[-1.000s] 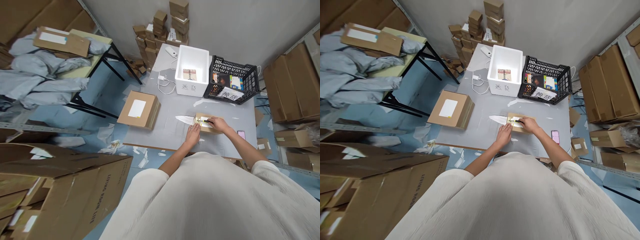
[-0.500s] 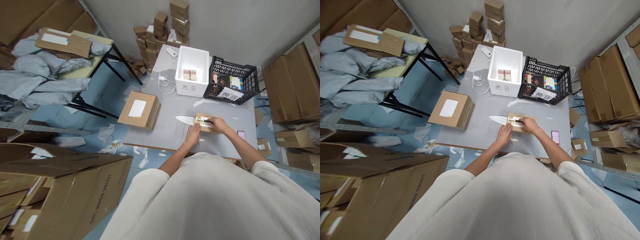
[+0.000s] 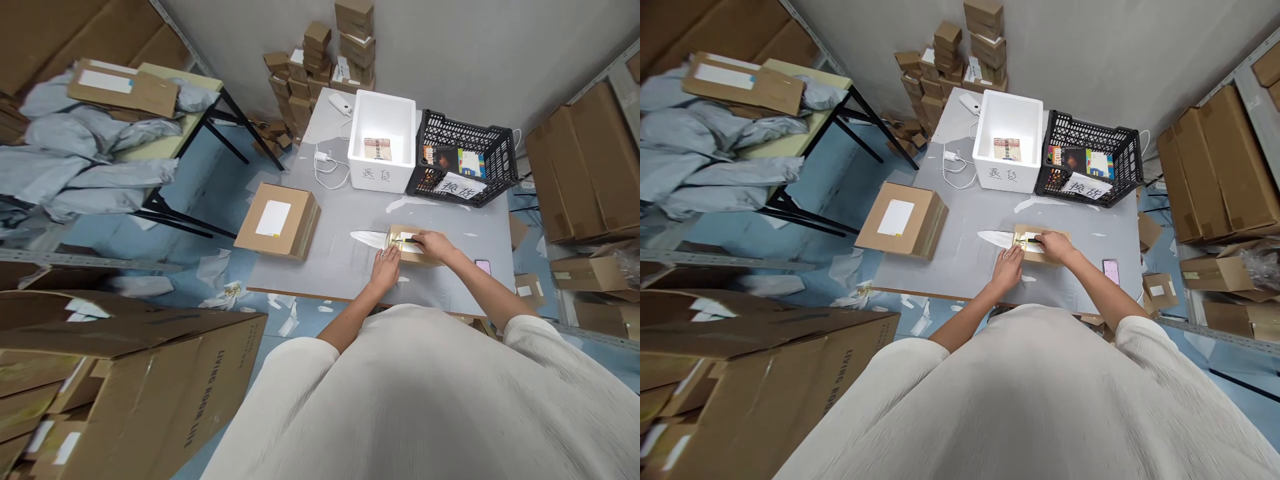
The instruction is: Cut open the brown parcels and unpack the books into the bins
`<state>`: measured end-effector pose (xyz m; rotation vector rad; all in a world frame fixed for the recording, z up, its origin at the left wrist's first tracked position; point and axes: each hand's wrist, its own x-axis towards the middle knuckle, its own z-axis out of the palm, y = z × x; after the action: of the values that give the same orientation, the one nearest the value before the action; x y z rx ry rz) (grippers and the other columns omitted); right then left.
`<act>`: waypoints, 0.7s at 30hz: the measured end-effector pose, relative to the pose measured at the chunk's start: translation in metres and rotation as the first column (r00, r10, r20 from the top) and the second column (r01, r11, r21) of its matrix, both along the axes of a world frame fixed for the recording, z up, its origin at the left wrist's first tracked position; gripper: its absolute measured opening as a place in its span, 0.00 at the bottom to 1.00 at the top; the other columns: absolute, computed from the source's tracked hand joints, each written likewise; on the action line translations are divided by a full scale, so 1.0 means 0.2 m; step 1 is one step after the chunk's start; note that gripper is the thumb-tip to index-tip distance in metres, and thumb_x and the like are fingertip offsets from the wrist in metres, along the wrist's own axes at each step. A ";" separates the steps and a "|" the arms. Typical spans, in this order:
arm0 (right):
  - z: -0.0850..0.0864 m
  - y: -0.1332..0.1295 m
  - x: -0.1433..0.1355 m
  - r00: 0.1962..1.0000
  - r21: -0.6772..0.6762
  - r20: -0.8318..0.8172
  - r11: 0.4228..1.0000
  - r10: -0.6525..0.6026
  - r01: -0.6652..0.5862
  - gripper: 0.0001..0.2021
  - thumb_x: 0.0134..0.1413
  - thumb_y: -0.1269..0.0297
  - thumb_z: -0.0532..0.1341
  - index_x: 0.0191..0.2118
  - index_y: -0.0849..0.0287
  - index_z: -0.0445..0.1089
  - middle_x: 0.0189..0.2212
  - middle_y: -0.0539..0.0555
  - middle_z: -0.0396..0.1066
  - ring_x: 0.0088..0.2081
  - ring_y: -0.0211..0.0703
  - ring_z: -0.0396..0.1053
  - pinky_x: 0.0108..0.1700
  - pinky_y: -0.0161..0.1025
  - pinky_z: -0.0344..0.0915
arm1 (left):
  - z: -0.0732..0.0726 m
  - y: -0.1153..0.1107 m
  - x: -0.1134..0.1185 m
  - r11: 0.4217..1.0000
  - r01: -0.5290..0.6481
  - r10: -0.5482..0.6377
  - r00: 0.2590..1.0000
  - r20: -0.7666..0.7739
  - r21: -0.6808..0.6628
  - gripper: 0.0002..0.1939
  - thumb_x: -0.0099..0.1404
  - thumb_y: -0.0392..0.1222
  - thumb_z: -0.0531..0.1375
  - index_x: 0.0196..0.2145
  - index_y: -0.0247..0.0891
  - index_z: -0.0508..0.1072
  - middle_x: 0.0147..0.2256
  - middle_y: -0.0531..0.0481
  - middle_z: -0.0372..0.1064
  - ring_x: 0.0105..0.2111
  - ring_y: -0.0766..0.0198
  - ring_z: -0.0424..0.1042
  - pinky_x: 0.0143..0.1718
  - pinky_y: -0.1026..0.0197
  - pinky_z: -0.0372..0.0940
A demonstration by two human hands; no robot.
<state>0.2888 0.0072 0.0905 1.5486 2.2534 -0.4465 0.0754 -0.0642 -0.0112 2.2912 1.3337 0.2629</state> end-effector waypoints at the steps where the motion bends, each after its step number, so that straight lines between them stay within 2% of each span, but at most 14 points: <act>1: 0.01 0.00 -0.01 1.000 -0.003 0.021 1.000 -0.005 0.005 0.21 0.79 0.61 0.53 0.66 0.53 0.76 0.59 0.62 0.80 0.57 0.55 0.78 0.52 0.42 0.69 | 0.00 0.00 0.00 1.000 -0.004 0.004 1.000 0.000 -0.001 0.35 0.72 0.32 0.55 0.75 0.36 0.65 0.77 0.36 0.60 0.80 0.50 0.55 0.79 0.38 0.49; 8: 0.06 0.01 -0.05 0.998 -0.042 0.060 0.999 -0.007 0.010 0.20 0.79 0.62 0.54 0.65 0.54 0.77 0.59 0.63 0.79 0.58 0.56 0.78 0.53 0.42 0.70 | 0.00 0.00 0.00 1.000 -0.028 0.028 1.000 0.005 0.005 0.36 0.71 0.31 0.54 0.75 0.38 0.65 0.77 0.38 0.60 0.79 0.52 0.55 0.80 0.39 0.48; 21: 0.03 0.03 -0.03 0.994 -0.042 0.111 0.999 0.016 -0.012 0.20 0.80 0.63 0.53 0.64 0.54 0.77 0.57 0.65 0.80 0.57 0.57 0.79 0.53 0.44 0.70 | 0.00 0.00 -0.01 0.999 -0.034 0.034 0.999 0.007 -0.005 0.36 0.72 0.30 0.53 0.76 0.38 0.64 0.78 0.40 0.59 0.80 0.53 0.54 0.80 0.39 0.48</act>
<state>0.2824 0.0123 0.0966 1.4987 2.1564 -0.3901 0.0728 -0.0644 -0.0105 2.2632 1.3692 0.2787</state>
